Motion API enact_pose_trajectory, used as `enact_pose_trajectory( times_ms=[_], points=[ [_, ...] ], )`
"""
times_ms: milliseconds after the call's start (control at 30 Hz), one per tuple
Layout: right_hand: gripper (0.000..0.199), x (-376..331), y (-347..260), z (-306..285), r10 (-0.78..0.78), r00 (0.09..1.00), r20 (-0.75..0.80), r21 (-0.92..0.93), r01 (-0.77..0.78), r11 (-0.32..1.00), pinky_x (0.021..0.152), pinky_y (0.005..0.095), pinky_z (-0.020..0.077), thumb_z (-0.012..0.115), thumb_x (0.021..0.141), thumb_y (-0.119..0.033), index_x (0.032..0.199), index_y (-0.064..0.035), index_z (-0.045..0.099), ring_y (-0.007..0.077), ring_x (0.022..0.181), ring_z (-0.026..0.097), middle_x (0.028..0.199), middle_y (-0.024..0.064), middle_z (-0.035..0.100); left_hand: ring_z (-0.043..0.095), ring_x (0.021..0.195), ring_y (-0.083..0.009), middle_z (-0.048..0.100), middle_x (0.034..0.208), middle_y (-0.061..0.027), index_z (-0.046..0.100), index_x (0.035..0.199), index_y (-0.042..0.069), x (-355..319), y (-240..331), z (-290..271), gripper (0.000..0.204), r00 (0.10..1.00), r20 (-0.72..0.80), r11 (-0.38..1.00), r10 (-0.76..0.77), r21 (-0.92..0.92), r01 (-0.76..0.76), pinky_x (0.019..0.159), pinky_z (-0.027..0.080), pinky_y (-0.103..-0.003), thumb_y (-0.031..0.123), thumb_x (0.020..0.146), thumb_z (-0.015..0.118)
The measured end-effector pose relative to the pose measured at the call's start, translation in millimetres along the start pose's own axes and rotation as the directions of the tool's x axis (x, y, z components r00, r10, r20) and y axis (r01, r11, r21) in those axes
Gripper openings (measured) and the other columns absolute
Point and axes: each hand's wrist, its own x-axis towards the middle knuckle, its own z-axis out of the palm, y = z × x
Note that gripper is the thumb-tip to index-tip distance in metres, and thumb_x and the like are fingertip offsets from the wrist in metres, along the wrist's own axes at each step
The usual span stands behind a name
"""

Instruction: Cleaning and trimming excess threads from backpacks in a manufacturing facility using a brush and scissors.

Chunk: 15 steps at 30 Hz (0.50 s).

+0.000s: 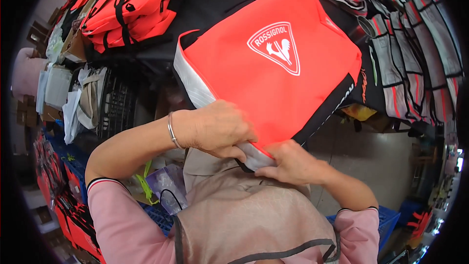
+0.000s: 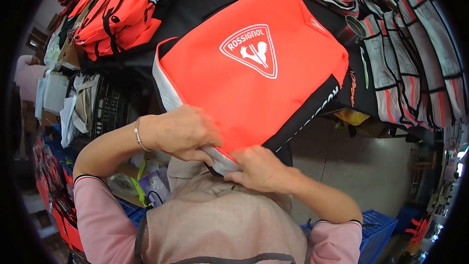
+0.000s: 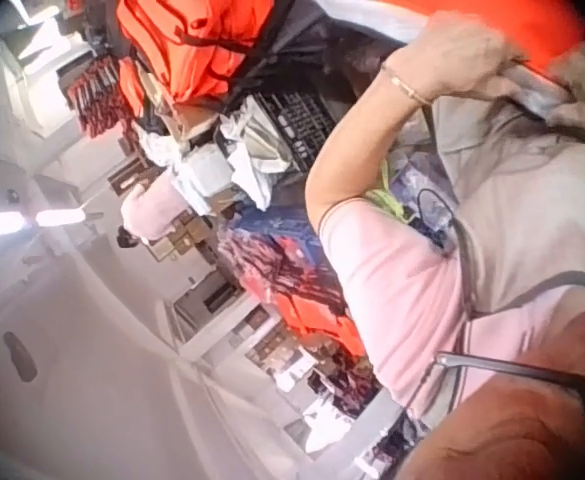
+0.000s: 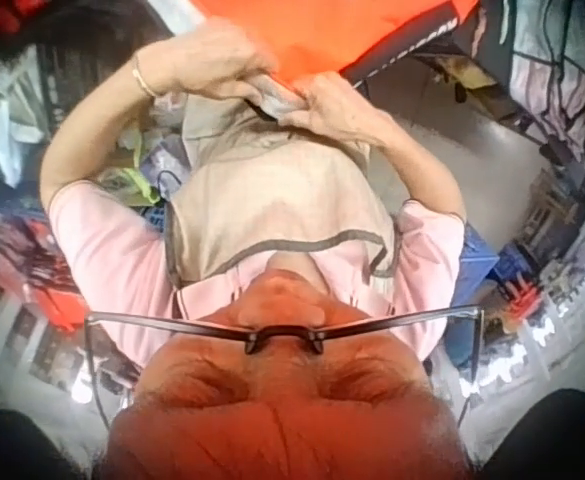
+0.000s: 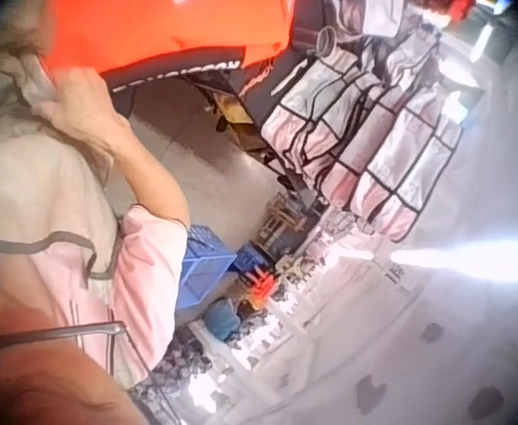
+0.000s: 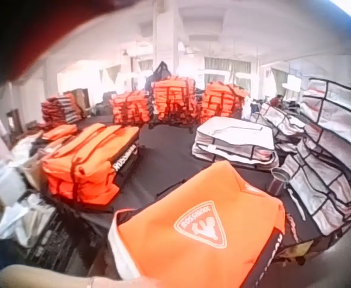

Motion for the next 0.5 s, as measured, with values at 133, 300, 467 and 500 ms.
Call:
enact_pose_trajectory(
  times_ms=[133,300,467,500],
  points=[
    [0.032,-18.7,-38.2,-65.9,-0.060,0.998,0.024,0.282,0.051,0.958,0.069,0.0346,0.0514,0.075,0.073,-0.018,0.095,0.0041,0.066,0.0235,0.070,0.066,0.078,0.0205,0.066,0.061,0.070,-0.0358,0.061,0.075,-0.0136,0.062,0.090,0.002,20.5,35.2,-45.9,0.045,0.998,0.023,0.989,-0.065,-0.128,0.067,0.058,0.047,-0.043,0.041,0.072,0.079],
    [0.042,-35.7,-64.4,-96.6,-0.187,0.981,-0.056,-0.041,0.184,0.982,0.071,0.0380,0.0516,0.075,0.071,-0.015,0.106,0.0036,0.063,0.0350,0.075,0.065,0.082,0.0194,0.065,0.063,0.075,-0.0374,0.065,0.082,-0.0185,0.068,0.102,0.004,37.0,43.3,-56.1,0.042,0.997,-0.058,0.975,-0.042,-0.222,0.028,0.063,0.049,-0.042,0.027,0.069,0.082],
    [0.035,-41.6,-90.4,-124.7,-0.140,0.968,-0.208,-0.317,0.068,0.946,0.069,0.0428,0.0509,0.073,0.072,-0.012,0.100,0.0015,0.059,0.0384,0.083,0.063,0.091,0.0173,0.065,0.064,0.073,-0.0345,0.064,0.075,-0.0157,0.065,0.083,0.002,43.4,49.8,-101.1,0.025,0.973,-0.224,0.986,-0.060,0.141,0.093,0.060,0.048,-0.043,0.019,0.067,0.074],
    [0.031,-41.2,-93.8,-129.1,-0.219,0.923,-0.317,-0.450,0.057,0.891,0.068,0.0433,0.0510,0.073,0.072,-0.012,0.096,0.0002,0.058,0.0374,0.083,0.063,0.090,0.0160,0.064,0.064,0.072,-0.0336,0.064,0.075,-0.0139,0.064,0.083,0.003,45.2,49.4,-108.5,0.024,0.926,-0.376,0.967,0.007,0.237,0.089,0.059,0.048,-0.043,0.018,0.067,0.074]
  ],
)
